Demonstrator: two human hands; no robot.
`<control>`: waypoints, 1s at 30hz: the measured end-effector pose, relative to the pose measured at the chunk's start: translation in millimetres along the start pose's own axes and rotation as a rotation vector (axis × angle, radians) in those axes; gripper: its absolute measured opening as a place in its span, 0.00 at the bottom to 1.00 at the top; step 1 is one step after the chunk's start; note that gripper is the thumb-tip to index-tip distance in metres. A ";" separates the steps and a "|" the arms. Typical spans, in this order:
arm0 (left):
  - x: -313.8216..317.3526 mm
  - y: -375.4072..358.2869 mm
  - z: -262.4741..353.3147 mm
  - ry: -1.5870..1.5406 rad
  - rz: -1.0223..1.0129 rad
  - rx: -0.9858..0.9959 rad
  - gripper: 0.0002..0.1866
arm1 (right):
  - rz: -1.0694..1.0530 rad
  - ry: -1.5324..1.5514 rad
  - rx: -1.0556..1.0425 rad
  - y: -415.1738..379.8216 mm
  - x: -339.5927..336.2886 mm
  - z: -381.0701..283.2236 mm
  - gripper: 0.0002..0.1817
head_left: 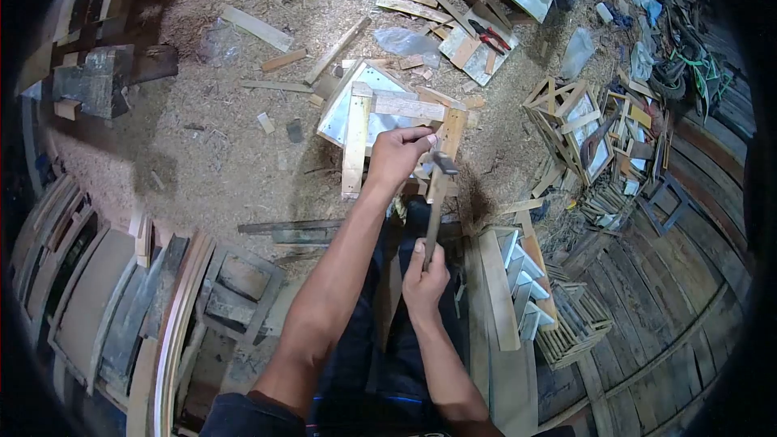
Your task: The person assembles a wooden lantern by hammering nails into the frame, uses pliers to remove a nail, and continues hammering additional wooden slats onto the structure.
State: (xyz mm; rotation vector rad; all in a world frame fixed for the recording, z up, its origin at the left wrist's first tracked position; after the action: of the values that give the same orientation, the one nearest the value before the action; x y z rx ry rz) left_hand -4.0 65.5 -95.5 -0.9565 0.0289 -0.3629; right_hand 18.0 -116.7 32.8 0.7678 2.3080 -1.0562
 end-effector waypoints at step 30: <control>-130.2 -54.4 -26.9 -0.033 0.797 0.488 0.13 | 0.043 -0.159 -0.124 149.6 1.9 -51.5 0.25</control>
State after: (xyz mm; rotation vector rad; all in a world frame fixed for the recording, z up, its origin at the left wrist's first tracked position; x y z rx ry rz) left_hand -147.0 57.0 -85.0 -0.4079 0.2713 0.3739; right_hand 105.7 5.8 -15.6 0.6575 2.1888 -0.9113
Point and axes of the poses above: each hand's wrist, its own y-axis towards the middle knuckle, its own x-axis out of the palm, z = x × y, the point moved 5 cm from there along y, towards the middle knuckle, and after that the axes turned 2 degrees about x, right-handed, at the moved point
